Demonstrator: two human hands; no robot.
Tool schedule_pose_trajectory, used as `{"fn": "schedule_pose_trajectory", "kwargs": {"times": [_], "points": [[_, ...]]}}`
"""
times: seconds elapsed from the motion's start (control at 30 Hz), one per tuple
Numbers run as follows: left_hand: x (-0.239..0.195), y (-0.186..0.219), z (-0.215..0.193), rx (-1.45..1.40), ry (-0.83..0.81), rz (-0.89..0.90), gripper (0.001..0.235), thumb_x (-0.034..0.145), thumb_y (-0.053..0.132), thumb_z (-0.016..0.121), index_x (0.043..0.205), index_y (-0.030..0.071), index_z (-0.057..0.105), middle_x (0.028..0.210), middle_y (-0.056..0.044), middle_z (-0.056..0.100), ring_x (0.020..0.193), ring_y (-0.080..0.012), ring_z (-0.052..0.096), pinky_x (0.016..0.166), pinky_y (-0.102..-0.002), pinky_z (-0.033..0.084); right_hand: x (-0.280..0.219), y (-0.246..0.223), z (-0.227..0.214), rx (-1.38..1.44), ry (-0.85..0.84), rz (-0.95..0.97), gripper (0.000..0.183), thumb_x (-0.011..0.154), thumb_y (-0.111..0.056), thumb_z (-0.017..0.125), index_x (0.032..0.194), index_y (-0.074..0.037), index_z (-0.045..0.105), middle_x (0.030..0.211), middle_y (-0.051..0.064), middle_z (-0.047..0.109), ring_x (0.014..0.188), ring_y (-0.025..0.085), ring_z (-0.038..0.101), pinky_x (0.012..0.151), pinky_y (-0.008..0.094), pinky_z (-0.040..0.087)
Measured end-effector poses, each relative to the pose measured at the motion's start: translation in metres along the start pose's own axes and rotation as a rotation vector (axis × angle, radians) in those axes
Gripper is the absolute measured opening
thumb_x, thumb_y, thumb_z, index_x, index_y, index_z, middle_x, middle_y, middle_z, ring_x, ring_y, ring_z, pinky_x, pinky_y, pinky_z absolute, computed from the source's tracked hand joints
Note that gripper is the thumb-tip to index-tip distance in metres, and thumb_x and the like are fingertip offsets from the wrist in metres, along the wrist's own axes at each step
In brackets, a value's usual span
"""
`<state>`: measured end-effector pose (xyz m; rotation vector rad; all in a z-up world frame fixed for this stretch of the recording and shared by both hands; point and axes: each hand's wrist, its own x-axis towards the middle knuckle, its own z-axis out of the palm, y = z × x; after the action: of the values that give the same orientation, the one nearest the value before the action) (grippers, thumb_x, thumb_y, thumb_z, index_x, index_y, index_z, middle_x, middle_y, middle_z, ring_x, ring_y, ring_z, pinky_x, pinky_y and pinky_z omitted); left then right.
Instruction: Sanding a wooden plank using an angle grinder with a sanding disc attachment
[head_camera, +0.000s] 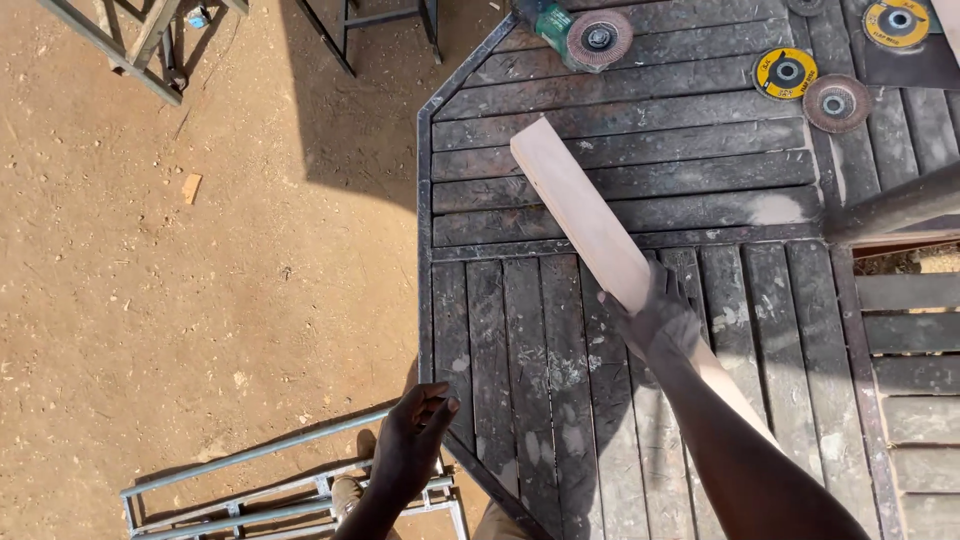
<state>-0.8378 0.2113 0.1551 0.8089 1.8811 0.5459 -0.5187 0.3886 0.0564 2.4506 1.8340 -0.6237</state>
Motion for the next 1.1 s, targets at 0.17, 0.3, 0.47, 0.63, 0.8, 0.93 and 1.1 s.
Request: {"fn": "schedule_pose_trajectory", "kwargs": {"times": [0.17,0.3,0.47,0.63,0.8,0.93,1.1], "points": [[0.024,0.0,-0.012,0.071,-0.097,-0.006,0.044,0.085,0.042,0.071,0.121,0.018,0.076,0.103,-0.002,0.085,0.092,-0.012,0.078,0.084,-0.027,0.056,0.002,0.001,0.0,-0.045,-0.062,0.064,0.115,0.074,-0.093,0.039,0.164,-0.024,0.018,0.073,0.009,0.066,0.052,0.017,0.057,0.039,0.027,0.041],[0.056,-0.013,-0.031,0.155,-0.152,0.071,0.028,0.085,0.034,0.076,0.109,0.021,0.079,0.093,0.001,0.084,0.087,-0.0101,0.08,0.077,-0.025,0.057,-0.002,-0.003,-0.002,-0.008,-0.037,0.097,0.11,0.073,-0.09,0.048,0.158,-0.025,0.024,0.123,0.019,0.064,0.091,0.034,0.068,0.059,0.04,0.057],[0.105,0.026,-0.086,0.31,-0.328,0.083,0.041,0.085,0.042,0.07,0.119,0.021,0.077,0.111,-0.001,0.085,0.104,-0.0152,0.082,0.086,-0.031,0.059,-0.01,-0.026,-0.007,0.046,-0.058,0.334,0.105,0.074,-0.087,0.055,0.156,-0.029,0.026,0.098,0.012,0.074,0.079,0.028,0.07,0.054,0.035,0.055],[0.215,-0.038,-0.166,0.331,-0.4,-0.003,0.041,0.081,0.035,0.08,0.121,0.023,0.079,0.101,0.002,0.086,0.091,-0.0112,0.082,0.087,-0.025,0.064,-0.029,-0.061,0.044,0.037,0.344,0.27,0.11,0.066,-0.088,0.06,0.15,-0.019,0.045,0.154,0.017,0.045,0.153,0.037,0.027,0.123,0.056,0.014],[0.266,0.044,-0.273,0.417,-0.425,0.173,0.027,0.087,0.033,0.074,0.111,0.022,0.077,0.101,0.004,0.089,0.093,-0.0095,0.083,0.084,-0.025,0.061,-0.022,-0.077,0.043,0.009,0.198,0.45,0.131,0.055,-0.095,0.063,0.152,-0.012,0.037,0.163,0.024,0.028,0.153,0.04,0.018,0.125,0.056,0.004],[0.321,0.051,-0.338,0.431,-0.252,0.05,0.038,0.085,0.041,0.074,0.116,0.02,0.08,0.105,-0.002,0.088,0.098,-0.0138,0.083,0.088,-0.028,0.059,-0.028,-0.089,0.064,-0.146,0.06,0.488,0.138,0.05,-0.105,0.057,0.153,-0.015,0.038,0.15,0.023,0.044,0.148,0.042,0.033,0.126,0.054,0.007],[0.349,0.056,-0.347,0.185,-0.205,0.009,0.036,0.084,0.032,0.077,0.11,0.008,0.081,0.087,-0.01,0.084,0.081,-0.0189,0.077,0.079,-0.032,0.057,-0.039,-0.092,0.083,-0.23,0.116,0.526,0.144,0.042,-0.107,0.058,0.152,-0.015,0.042,0.145,0.021,0.049,0.146,0.039,0.036,0.128,0.052,0.008]]}}
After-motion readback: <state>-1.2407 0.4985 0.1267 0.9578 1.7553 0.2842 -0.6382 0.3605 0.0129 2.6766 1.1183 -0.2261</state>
